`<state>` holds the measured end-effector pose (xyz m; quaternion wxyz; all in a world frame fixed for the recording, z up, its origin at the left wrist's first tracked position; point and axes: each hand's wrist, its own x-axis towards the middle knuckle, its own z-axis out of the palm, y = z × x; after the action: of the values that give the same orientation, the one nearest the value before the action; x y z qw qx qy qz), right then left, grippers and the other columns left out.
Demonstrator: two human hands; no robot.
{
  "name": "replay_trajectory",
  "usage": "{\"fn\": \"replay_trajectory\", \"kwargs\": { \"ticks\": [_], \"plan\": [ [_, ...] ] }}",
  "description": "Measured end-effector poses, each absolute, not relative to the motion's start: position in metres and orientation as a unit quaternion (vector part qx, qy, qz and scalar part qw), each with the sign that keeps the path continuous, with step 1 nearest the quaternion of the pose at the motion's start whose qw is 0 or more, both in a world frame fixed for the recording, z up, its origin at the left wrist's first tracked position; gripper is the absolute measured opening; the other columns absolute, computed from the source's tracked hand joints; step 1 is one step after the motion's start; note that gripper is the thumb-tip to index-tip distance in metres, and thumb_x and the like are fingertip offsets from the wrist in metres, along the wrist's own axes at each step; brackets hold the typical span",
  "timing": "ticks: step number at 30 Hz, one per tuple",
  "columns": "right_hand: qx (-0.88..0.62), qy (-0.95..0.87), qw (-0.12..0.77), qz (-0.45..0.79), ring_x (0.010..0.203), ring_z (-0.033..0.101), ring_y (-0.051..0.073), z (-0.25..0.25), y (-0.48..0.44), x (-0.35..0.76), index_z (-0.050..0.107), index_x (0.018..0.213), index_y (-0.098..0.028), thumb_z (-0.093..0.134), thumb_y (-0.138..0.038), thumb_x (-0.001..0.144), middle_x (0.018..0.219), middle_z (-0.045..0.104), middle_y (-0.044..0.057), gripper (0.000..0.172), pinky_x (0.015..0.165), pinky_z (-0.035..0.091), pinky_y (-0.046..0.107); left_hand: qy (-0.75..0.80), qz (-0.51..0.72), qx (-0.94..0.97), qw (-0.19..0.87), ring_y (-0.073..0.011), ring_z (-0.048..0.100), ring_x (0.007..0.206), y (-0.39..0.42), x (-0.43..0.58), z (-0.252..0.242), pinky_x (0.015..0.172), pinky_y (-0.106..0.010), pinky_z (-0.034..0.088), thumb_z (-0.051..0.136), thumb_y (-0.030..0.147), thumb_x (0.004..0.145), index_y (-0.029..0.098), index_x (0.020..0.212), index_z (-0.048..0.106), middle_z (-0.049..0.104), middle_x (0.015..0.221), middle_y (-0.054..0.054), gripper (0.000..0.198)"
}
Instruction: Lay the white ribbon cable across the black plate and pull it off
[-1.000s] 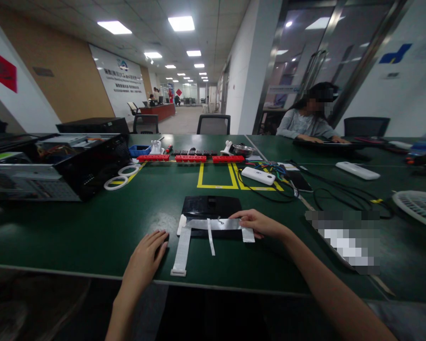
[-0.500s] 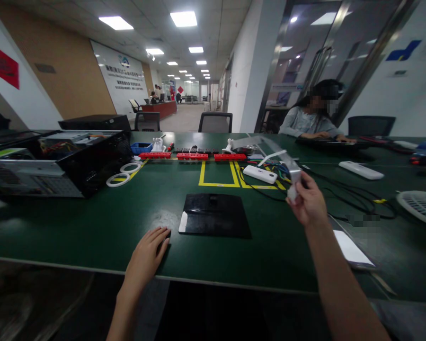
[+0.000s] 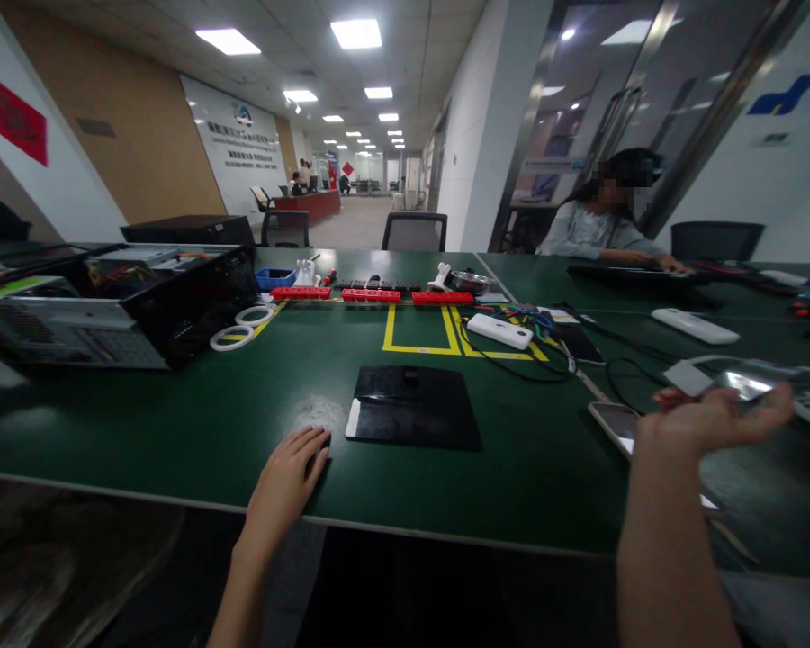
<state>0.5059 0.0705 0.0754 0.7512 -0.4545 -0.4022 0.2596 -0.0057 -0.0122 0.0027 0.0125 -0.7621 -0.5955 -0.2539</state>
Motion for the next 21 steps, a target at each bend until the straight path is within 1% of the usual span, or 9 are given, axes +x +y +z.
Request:
{"fn": "replay_trajectory", "kwargs": {
  "ticks": [1, 2, 3, 5, 7, 10, 13, 17, 21],
  "plan": [
    [-0.455, -0.323, 0.818, 0.139, 0.038, 0.033, 0.005, 0.077, 0.072, 0.500, 0.029, 0.114, -0.046, 0.043, -0.043, 0.072, 0.084, 0.041, -0.002, 0.044, 0.031, 0.021, 0.019, -0.595, -0.255, -0.762, 0.012, -0.0225, 0.051, 0.116, -0.012, -0.006, 0.002, 0.103, -0.043, 0.034, 0.042, 0.034, 0.090, 0.020, 0.116, 0.060, 0.061, 0.120, -0.006, 0.034],
    [-0.457, -0.272, 0.846, 0.031, 0.042, 0.039, 0.005, 0.079, 0.073, 0.493, 0.031, 0.116, -0.042, 0.046, -0.033, 0.072, 0.089, 0.042, -0.001, 0.047, 0.031, 0.028, 0.020, -0.594, -0.256, -0.762, 0.012, -0.0224, 0.051, 0.116, -0.012, -0.006, 0.002, 0.103, -0.043, 0.034, 0.042, 0.034, 0.090, 0.021, 0.116, 0.060, 0.061, 0.120, -0.006, 0.034],
    [-0.460, -0.260, 0.849, -0.015, 0.043, 0.042, 0.005, 0.081, 0.074, 0.486, 0.034, 0.116, -0.038, 0.047, -0.028, 0.073, 0.092, 0.044, 0.000, 0.046, 0.032, 0.033, 0.021, -0.594, -0.257, -0.762, 0.013, -0.0224, 0.051, 0.116, -0.012, -0.006, 0.001, 0.103, -0.043, 0.034, 0.042, 0.034, 0.090, 0.021, 0.116, 0.060, 0.061, 0.120, -0.005, 0.034],
    [-0.470, -0.289, 0.833, -0.041, 0.042, 0.045, 0.005, 0.086, 0.076, 0.468, 0.040, 0.119, -0.031, 0.047, -0.025, 0.077, 0.093, 0.048, 0.002, 0.043, 0.033, 0.038, 0.021, -0.595, -0.257, -0.761, 0.015, -0.0226, 0.051, 0.116, -0.012, -0.006, 0.000, 0.103, -0.043, 0.035, 0.042, 0.035, 0.090, 0.021, 0.116, 0.060, 0.061, 0.121, -0.006, 0.035],
    [-0.484, -0.337, 0.806, -0.049, 0.039, 0.045, 0.005, 0.089, 0.078, 0.450, 0.045, 0.122, -0.025, 0.047, -0.026, 0.080, 0.084, 0.051, 0.002, 0.042, 0.031, 0.037, 0.020, -0.597, -0.256, -0.760, 0.017, -0.0230, 0.051, 0.116, -0.012, -0.007, -0.001, 0.102, -0.043, 0.035, 0.043, 0.036, 0.089, 0.021, 0.116, 0.060, 0.061, 0.120, -0.006, 0.035],
    [-0.480, -0.447, 0.755, 0.014, 0.037, 0.044, 0.005, 0.089, 0.080, 0.421, 0.048, 0.123, -0.020, 0.052, -0.030, 0.082, 0.070, 0.051, -0.002, 0.042, 0.031, 0.037, 0.019, -0.596, -0.256, -0.761, 0.017, -0.0231, 0.052, 0.116, -0.012, -0.006, 0.000, 0.102, -0.043, 0.036, 0.042, 0.036, 0.089, 0.022, 0.115, 0.060, 0.062, 0.120, -0.005, 0.034],
    [-0.465, -0.557, 0.671, 0.155, 0.042, 0.046, 0.007, 0.088, 0.078, 0.394, 0.049, 0.121, -0.020, 0.055, -0.034, 0.081, 0.068, 0.054, -0.002, 0.043, 0.035, 0.040, 0.019, -0.597, -0.256, -0.760, 0.016, -0.0235, 0.051, 0.116, -0.012, -0.006, 0.001, 0.102, -0.043, 0.035, 0.042, 0.036, 0.089, 0.020, 0.116, 0.060, 0.061, 0.120, -0.006, 0.035],
    [-0.434, -0.660, 0.498, 0.358, 0.047, 0.047, 0.008, 0.088, 0.067, 0.372, 0.051, 0.118, -0.020, 0.055, -0.038, 0.081, 0.069, 0.055, -0.001, 0.042, 0.040, 0.040, 0.019, -0.594, -0.262, -0.761, 0.017, -0.0237, 0.052, 0.115, -0.012, -0.005, 0.002, 0.102, -0.043, 0.036, 0.043, 0.035, 0.089, 0.020, 0.115, 0.061, 0.062, 0.119, -0.006, 0.035],
    [-0.392, -0.719, 0.316, 0.479, 0.052, 0.048, 0.008, 0.088, 0.061, 0.365, 0.055, 0.115, -0.018, 0.054, -0.041, 0.081, 0.076, 0.057, 0.001, 0.042, 0.045, 0.040, 0.019, -0.586, -0.269, -0.764, 0.016, -0.0241, 0.054, 0.113, -0.012, -0.006, 0.002, 0.101, -0.044, 0.037, 0.044, 0.035, 0.089, 0.022, 0.114, 0.061, 0.063, 0.117, -0.006, 0.033]
  ]
}}
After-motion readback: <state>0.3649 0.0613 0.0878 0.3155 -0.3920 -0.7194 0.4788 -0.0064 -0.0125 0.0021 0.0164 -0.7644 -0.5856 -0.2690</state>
